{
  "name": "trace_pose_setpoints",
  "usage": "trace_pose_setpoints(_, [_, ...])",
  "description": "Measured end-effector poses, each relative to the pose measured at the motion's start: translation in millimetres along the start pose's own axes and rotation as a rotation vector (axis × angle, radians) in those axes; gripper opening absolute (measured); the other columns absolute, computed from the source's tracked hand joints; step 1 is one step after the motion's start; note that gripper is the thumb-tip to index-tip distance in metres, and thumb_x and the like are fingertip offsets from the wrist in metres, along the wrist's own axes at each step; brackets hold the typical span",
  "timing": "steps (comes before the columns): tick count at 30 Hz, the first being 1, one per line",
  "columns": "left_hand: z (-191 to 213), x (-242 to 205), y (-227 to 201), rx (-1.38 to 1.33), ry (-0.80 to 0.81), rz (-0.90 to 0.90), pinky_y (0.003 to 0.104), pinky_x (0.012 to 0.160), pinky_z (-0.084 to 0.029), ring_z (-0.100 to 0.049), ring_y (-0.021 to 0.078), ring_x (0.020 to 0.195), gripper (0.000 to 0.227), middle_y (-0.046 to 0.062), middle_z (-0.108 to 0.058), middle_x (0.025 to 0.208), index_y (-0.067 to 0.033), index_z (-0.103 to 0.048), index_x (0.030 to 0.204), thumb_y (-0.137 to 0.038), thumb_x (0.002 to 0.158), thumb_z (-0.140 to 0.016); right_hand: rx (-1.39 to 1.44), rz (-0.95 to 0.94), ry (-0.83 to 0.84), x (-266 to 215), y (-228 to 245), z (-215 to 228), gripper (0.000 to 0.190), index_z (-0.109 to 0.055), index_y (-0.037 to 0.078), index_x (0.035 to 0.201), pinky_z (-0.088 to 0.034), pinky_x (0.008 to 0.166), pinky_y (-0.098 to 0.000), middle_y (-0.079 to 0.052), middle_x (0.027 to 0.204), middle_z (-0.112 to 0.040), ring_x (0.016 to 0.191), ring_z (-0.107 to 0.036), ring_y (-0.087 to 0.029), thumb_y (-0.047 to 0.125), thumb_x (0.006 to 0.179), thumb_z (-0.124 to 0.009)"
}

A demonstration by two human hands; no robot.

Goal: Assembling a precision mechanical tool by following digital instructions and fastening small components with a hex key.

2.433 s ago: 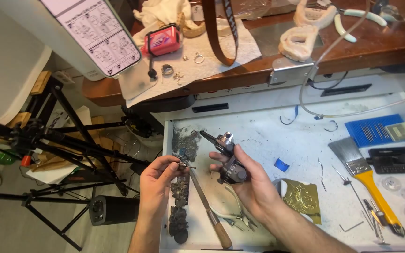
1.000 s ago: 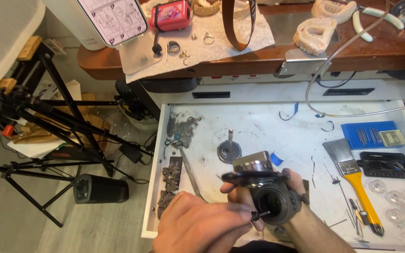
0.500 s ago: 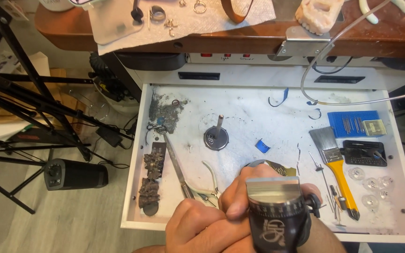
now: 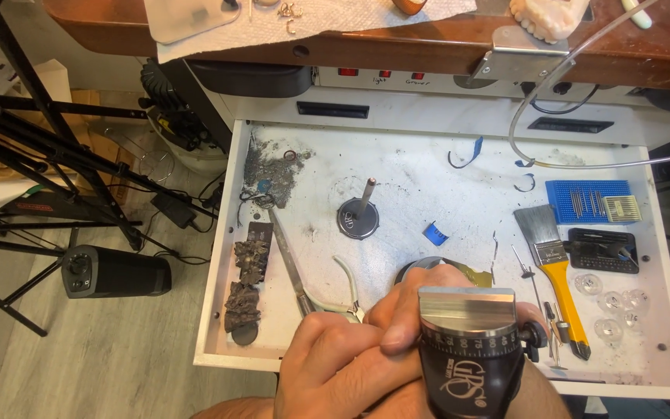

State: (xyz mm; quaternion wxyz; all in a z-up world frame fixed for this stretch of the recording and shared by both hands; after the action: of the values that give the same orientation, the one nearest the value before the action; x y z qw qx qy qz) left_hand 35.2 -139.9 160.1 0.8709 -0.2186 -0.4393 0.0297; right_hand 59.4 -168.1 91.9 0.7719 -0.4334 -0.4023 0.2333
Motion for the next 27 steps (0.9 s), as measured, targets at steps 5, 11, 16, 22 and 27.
trace_pose_setpoints(5, [-2.0,8.3,-3.3,0.072,-0.148,0.206,0.026,0.058,-0.041,-0.053,0.0113,0.061,0.016,-0.008,-0.07,0.071,-0.0186,-0.066,0.066,-0.011,0.08,-0.065,-1.347,-0.43,-0.357,-13.6,21.1,-17.1,0.053,-0.05,-0.011,0.116,-0.047,0.092,-0.028,-0.02,0.112,-0.067,0.101,-0.063,-0.021,0.031,0.087,-0.064])
trace_pose_setpoints(11, [-10.3,-21.3,24.4,-0.075,0.132,0.222,0.033,0.083,-0.049,-0.061,0.0171,0.089,0.021,-0.006,-0.069,0.106,-0.027,-0.076,0.105,-0.04,0.09,-0.068,-2.254,-0.213,-0.565,15.7,37.1,-101.5,0.082,-0.044,-0.01,0.136,-0.054,0.084,-0.0398,-0.046,0.141,-0.044,0.104,-0.063,-0.035,0.049,0.092,-0.078])
trace_pose_setpoints(16, [-9.9,-18.9,24.8,-0.144,0.219,0.307,0.039,0.093,-0.048,-0.057,0.0253,0.107,0.047,0.006,-0.062,0.118,-0.0191,-0.072,0.118,-0.053,0.092,-0.052,-2.156,-0.203,-0.558,23.0,34.5,-89.4,0.085,-0.037,-0.014,0.145,-0.053,0.083,-0.0376,-0.031,0.136,-0.05,0.089,-0.064,-0.028,0.048,0.094,-0.067])
trace_pose_setpoints(22, [-18.4,-17.7,31.8,-0.101,0.106,0.256,0.037,0.099,-0.05,-0.057,0.025,0.112,0.062,0.01,-0.061,0.122,-0.0126,-0.067,0.119,-0.05,0.072,-0.081,-2.515,0.099,-0.609,34.5,19.1,-89.2,0.065,-0.049,-0.004,0.139,-0.055,0.079,-0.0365,-0.025,0.126,-0.058,0.088,-0.066,-0.024,0.047,0.098,-0.048])
trace_pose_setpoints(27, [-24.2,-21.6,51.7,-0.194,-0.027,0.283,0.032,0.094,-0.052,-0.06,0.0233,0.107,0.05,0.01,-0.064,0.115,-0.0048,-0.065,0.115,-0.024,0.073,-0.087,-2.678,0.267,-0.894,45.4,15.8,-93.0,0.067,-0.063,-0.006,0.13,-0.056,0.093,-0.0409,-0.018,0.123,-0.071,0.112,-0.067,-0.026,0.044,0.086,-0.053])
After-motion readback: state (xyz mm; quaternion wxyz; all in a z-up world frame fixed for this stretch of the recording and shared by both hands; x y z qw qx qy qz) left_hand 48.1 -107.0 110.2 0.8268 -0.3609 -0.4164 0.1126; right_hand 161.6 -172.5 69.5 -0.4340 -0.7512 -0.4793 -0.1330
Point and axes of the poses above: each hand's wrist, its own x-axis towards the middle knuckle, its own z-axis out of the back of the hand, y = z × x, the point moved 6 cm from there along x, towards the middle knuckle
